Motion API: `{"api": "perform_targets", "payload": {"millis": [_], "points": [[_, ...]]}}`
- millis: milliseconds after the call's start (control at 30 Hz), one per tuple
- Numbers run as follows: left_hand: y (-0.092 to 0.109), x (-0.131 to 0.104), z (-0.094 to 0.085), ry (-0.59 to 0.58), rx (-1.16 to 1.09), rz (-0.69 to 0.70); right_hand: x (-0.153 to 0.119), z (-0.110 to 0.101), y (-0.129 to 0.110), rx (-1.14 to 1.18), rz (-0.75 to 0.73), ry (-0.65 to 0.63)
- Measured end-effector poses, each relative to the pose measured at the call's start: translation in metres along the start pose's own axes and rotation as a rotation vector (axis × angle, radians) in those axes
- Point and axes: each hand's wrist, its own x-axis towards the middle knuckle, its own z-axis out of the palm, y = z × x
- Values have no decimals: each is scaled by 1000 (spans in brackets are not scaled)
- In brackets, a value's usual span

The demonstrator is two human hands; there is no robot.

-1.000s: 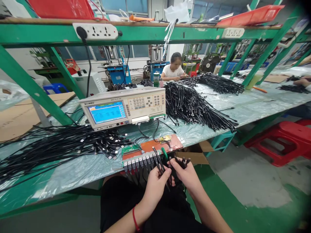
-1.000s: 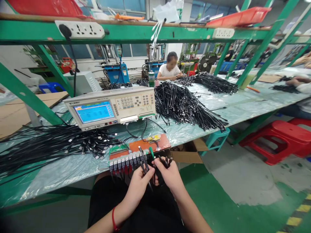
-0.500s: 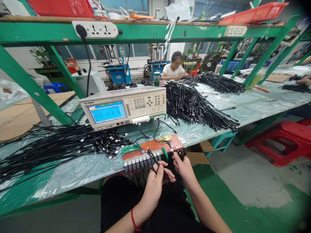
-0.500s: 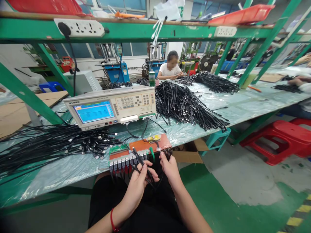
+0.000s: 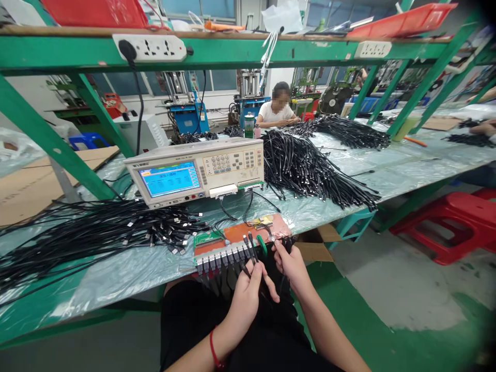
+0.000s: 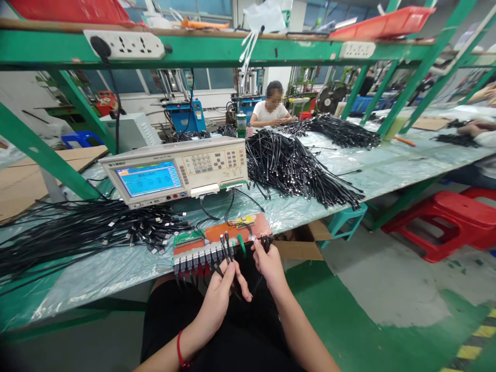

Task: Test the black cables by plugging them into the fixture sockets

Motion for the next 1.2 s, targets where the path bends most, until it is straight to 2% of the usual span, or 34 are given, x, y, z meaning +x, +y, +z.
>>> {"api": "perform_targets", "payload": {"millis": [233, 400, 633, 833, 1000, 1200], "points": [[-3, 8, -6, 58, 128, -2, 3, -1, 1, -69, 39, -34], [-3, 10, -6, 23, 254, -60, 4, 0, 1, -53, 58, -41], [3, 10, -9, -63, 450, -68, 3, 0, 0, -44, 46, -45], [1, 10, -10, -59, 450, -133, 2, -1, 2, -38, 37, -58], [-5, 10, -10, -100, 410, -189, 0, -1, 0, -40, 45, -55], [-4, 8, -5, -152, 398, -213, -17, -8, -2, -58, 0, 21]]}}
